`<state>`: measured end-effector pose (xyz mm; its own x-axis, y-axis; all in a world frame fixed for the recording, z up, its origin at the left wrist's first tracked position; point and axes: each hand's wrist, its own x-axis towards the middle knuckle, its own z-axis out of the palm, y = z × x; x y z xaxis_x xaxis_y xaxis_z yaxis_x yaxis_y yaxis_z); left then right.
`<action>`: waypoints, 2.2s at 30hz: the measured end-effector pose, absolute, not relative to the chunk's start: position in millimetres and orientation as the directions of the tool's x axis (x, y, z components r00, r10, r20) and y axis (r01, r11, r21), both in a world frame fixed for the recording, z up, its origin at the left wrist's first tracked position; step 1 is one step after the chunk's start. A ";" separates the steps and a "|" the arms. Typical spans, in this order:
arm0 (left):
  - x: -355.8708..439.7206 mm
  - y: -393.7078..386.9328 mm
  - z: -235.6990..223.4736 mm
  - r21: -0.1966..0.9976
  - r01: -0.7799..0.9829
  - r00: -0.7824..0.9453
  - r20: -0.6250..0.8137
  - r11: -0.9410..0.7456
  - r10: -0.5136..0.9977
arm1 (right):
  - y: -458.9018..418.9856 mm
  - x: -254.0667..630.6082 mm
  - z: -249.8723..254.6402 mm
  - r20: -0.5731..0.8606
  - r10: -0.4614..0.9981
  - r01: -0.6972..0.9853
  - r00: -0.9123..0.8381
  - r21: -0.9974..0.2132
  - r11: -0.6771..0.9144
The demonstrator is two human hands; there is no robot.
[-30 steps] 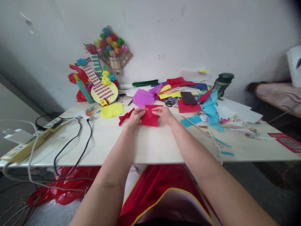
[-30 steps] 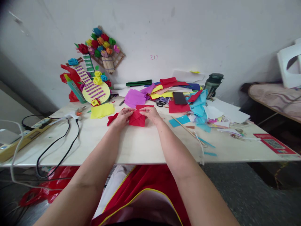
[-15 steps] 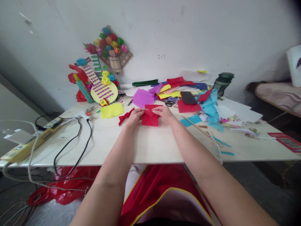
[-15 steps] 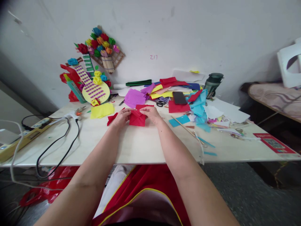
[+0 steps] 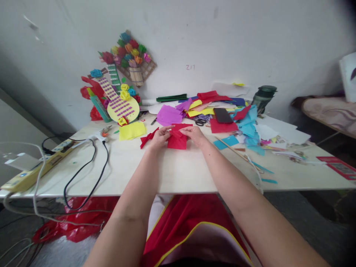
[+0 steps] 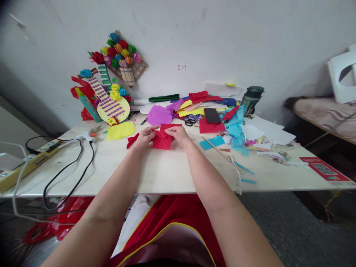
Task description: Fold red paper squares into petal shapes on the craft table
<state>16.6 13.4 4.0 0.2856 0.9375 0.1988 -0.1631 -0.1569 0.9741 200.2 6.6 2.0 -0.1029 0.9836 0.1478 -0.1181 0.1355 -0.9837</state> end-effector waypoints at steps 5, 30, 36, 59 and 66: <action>18.1 10.1 6.6 0.971 -0.159 0.266 0.217 -0.179 0.939 | 5.4 199.7 3.3 0.131 0.987 -0.128 -0.094 -0.985 0.118; 12.9 20.1 1.1 0.978 -0.178 0.270 0.157 -0.111 0.950 | 3.6 197.9 5.7 0.166 0.982 -0.080 -0.085 -0.984 0.160; 15.7 15.4 3.2 0.976 -0.180 0.276 0.170 -0.123 0.946 | 2.6 196.8 7.6 0.177 0.981 -0.064 -0.076 -0.983 0.172; 19.4 15.6 -0.3 0.985 -0.102 0.327 0.166 -0.139 0.930 | -1.1 200.7 7.4 0.209 0.962 0.012 -0.176 -0.977 0.214; 22.5 9.5 6.5 0.994 -0.065 0.334 0.100 -0.083 0.937 | -0.2 200.0 5.8 0.215 0.957 0.090 -0.194 -0.968 0.236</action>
